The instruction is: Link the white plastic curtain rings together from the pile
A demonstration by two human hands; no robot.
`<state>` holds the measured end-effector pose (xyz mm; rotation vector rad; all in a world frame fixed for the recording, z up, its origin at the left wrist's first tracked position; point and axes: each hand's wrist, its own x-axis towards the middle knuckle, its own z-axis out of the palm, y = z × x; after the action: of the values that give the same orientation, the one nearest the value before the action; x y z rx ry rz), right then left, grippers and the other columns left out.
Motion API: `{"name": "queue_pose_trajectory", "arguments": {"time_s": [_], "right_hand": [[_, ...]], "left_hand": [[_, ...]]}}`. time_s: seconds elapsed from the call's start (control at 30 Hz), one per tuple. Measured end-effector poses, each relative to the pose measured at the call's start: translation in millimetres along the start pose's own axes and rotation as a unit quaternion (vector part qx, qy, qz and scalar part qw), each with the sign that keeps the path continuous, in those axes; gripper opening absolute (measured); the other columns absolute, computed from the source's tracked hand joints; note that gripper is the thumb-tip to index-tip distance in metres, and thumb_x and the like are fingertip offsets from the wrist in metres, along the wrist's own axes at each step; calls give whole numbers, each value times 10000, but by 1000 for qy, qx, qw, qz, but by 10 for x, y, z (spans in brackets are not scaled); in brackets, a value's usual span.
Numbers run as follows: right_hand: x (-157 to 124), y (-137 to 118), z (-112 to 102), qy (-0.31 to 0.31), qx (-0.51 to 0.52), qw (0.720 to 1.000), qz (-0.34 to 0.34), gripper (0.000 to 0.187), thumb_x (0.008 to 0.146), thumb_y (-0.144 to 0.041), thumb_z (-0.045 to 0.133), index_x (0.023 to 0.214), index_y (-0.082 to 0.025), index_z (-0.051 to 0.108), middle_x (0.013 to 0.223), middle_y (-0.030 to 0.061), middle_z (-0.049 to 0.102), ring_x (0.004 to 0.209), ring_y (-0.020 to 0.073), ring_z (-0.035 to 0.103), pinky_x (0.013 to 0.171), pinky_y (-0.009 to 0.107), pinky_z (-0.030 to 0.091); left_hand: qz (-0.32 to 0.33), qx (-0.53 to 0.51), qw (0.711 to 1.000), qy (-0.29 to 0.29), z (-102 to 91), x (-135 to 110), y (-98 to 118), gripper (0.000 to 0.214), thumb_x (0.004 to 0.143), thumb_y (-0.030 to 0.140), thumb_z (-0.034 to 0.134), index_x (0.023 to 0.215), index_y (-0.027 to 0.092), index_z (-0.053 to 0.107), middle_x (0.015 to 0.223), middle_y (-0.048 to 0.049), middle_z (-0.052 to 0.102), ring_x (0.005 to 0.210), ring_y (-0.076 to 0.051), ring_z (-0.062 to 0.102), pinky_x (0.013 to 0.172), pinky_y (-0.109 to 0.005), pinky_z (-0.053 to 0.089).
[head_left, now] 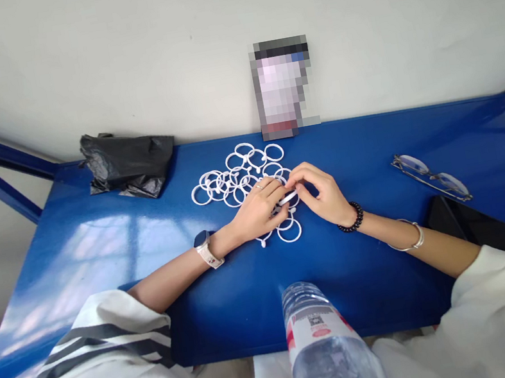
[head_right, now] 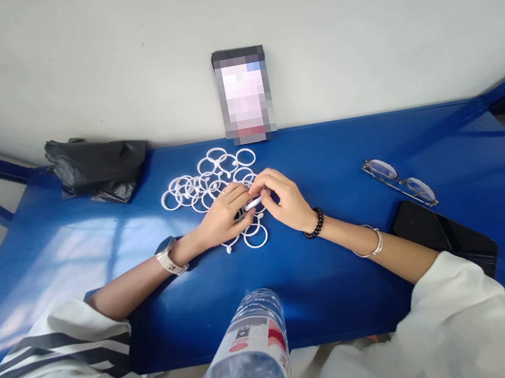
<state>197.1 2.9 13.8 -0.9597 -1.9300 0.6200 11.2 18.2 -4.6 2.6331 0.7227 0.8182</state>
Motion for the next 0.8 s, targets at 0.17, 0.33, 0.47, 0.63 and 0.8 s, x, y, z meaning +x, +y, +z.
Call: {"name": "queue_pose_trajectory", "arguments": {"time_s": [0.17,0.33,0.47,0.63,0.8], "right_hand": [[-1,-9,-6,31,-8,999,0,238,871,-62,422,831,-221,594,847,35,605,837,184,593,763,359,500],[-11,-3,-12,59,-8,998,9,255,852,-57,416,793,-221,602,825,30,607,802,183,589,719,353,489],[-18,5,-13,71,-5,997,5,265,843,-47,416,781,-219,608,811,28,608,799,181,589,713,352,480],[-14,6,-16,83,-24,996,4,262,832,-50,424,767,-228,606,810,23,619,813,193,585,745,377,479],[-3,16,-12,47,-20,999,7,199,874,-101,448,825,-229,591,833,28,635,840,198,598,780,381,489]], "left_hand": [[-10,-10,1000,-19,-3,3,-4,228,919,220,417,1078,143,561,965,-99,611,950,-231,538,888,-408,482],[-12,-17,1000,-9,-19,7,10,237,924,220,422,1103,142,556,988,-102,621,973,-235,550,890,-410,483],[-12,-29,999,11,-27,5,19,228,916,193,428,1098,139,554,964,-97,624,954,-227,548,866,-396,488],[-22,-40,999,6,-45,9,31,238,906,183,423,1102,158,555,938,-78,626,942,-220,551,869,-403,489],[-26,-39,999,3,-36,9,27,225,900,186,431,1080,161,564,953,-84,625,947,-225,552,867,-410,491]]}}
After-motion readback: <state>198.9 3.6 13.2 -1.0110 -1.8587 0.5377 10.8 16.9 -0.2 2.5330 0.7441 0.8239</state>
